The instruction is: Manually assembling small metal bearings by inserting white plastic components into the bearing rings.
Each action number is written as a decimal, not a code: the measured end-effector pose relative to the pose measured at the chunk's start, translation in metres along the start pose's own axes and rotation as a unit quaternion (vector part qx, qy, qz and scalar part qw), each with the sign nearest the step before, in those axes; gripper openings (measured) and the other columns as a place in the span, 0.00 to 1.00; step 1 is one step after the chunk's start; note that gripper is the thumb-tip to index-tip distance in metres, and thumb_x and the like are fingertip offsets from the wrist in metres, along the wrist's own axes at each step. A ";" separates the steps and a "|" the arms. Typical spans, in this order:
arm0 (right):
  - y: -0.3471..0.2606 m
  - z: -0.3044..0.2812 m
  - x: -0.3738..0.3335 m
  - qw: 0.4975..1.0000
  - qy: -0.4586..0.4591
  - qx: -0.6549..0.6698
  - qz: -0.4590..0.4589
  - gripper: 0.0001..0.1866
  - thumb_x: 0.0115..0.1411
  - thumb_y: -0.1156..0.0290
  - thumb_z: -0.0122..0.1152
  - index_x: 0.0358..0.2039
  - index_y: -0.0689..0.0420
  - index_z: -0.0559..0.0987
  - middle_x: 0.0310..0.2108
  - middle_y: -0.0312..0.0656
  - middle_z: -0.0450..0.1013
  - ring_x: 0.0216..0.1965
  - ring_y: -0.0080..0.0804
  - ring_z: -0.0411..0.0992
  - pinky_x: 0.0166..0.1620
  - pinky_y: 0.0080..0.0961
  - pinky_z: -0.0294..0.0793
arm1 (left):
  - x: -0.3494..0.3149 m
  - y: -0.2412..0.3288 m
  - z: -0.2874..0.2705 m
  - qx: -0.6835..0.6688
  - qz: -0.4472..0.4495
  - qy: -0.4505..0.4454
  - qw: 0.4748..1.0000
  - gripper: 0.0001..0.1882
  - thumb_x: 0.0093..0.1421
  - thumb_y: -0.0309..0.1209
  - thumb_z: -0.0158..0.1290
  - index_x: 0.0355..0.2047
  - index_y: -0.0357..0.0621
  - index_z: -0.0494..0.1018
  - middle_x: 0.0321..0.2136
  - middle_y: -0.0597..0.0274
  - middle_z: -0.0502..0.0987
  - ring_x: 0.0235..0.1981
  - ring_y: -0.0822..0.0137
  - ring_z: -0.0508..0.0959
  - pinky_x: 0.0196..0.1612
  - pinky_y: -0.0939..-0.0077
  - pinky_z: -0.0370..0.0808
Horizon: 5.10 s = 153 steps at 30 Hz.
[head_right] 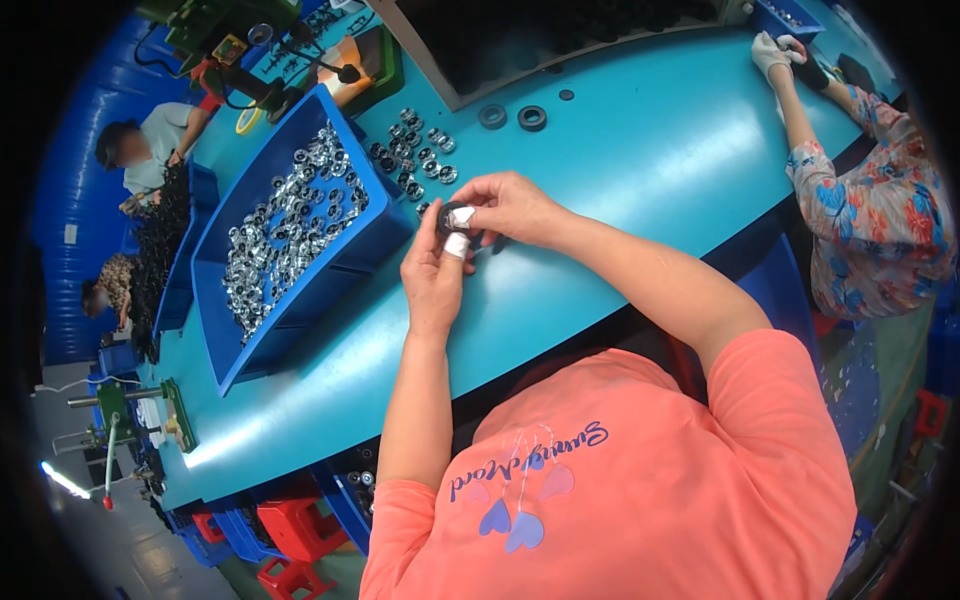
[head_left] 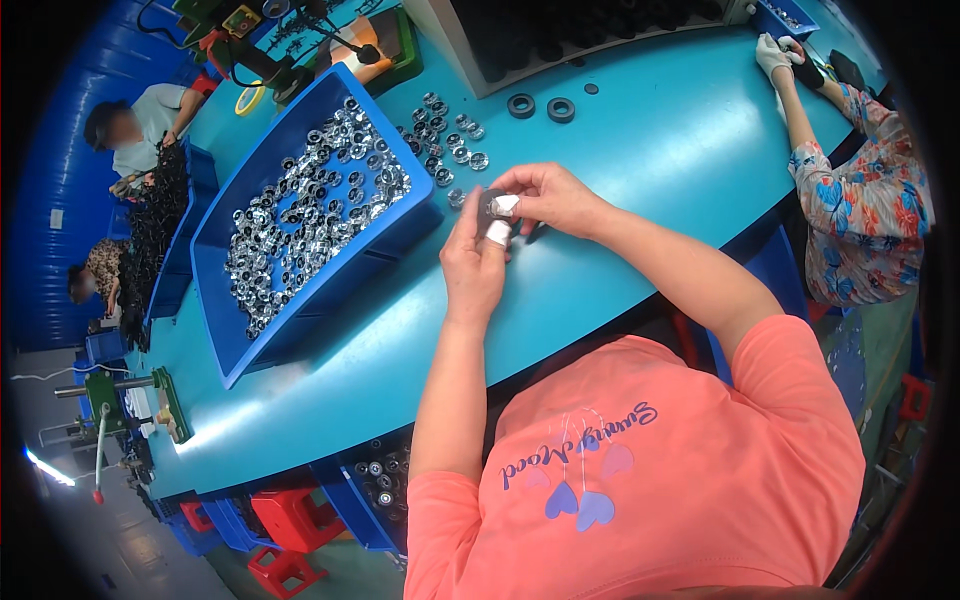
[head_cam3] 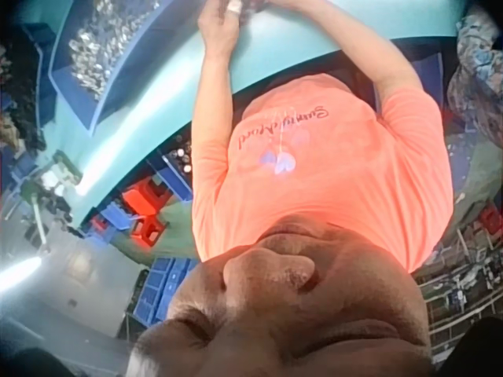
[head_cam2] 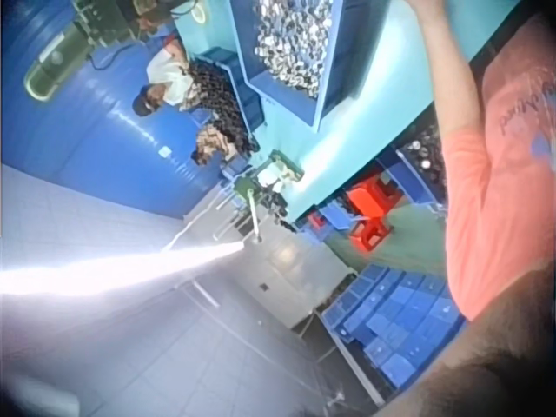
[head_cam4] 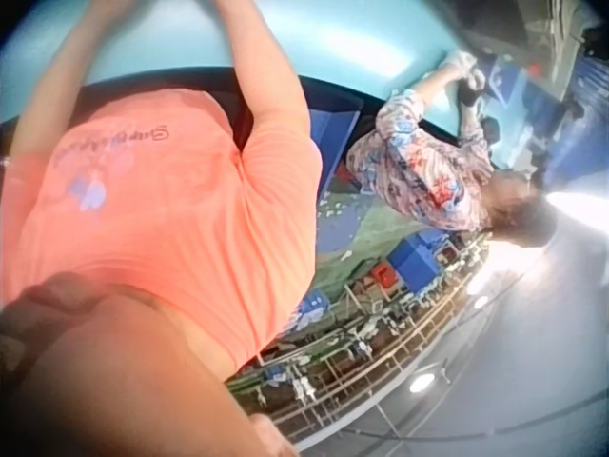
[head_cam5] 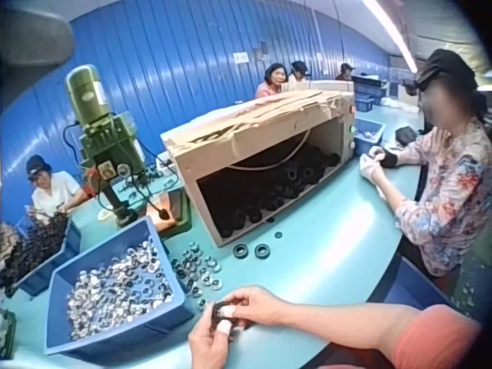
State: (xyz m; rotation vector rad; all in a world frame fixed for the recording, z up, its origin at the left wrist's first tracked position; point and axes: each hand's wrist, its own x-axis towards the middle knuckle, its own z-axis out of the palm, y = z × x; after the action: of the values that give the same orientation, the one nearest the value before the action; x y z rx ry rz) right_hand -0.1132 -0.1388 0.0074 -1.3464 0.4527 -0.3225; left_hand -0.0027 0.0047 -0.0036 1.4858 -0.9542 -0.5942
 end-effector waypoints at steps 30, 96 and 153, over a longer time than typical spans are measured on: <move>-0.009 -0.012 -0.004 0.992 -0.038 0.113 0.048 0.15 0.67 0.65 0.60 0.50 0.61 0.79 0.37 0.39 0.78 0.32 0.21 0.76 0.34 0.17 0.80 | -0.001 0.008 0.001 -0.092 -0.050 -0.025 0.994 0.31 0.64 0.21 0.55 0.67 0.40 0.61 0.43 0.61 0.79 0.36 0.76 0.78 0.31 0.83 0.74; 0.003 -0.007 -0.001 0.994 -0.073 -0.082 -0.015 0.17 0.70 0.57 0.54 0.40 0.59 0.82 0.28 0.34 0.77 0.25 0.19 0.73 0.28 0.18 0.74 | -0.005 0.012 0.005 0.220 0.131 0.128 0.958 0.22 0.47 0.28 0.69 0.43 0.39 0.75 0.34 0.64 0.72 0.28 0.72 0.71 0.30 0.78 0.72; -0.003 -0.024 0.040 0.860 0.115 -0.414 -0.275 0.22 0.57 0.72 0.66 0.53 0.46 0.80 0.52 0.40 0.70 0.49 0.41 0.71 0.51 0.33 0.75 | 0.017 0.008 0.004 -0.509 -0.164 -0.108 0.838 0.27 0.74 0.49 0.39 0.63 0.44 0.65 0.41 0.50 0.75 0.33 0.65 0.73 0.33 0.71 0.72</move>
State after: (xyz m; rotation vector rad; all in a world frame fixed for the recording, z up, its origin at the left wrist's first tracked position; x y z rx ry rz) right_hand -0.0901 -0.1790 0.0016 -2.3034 0.4092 -0.8328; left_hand 0.0015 -0.0116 0.0066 0.5981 -0.3809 -1.2955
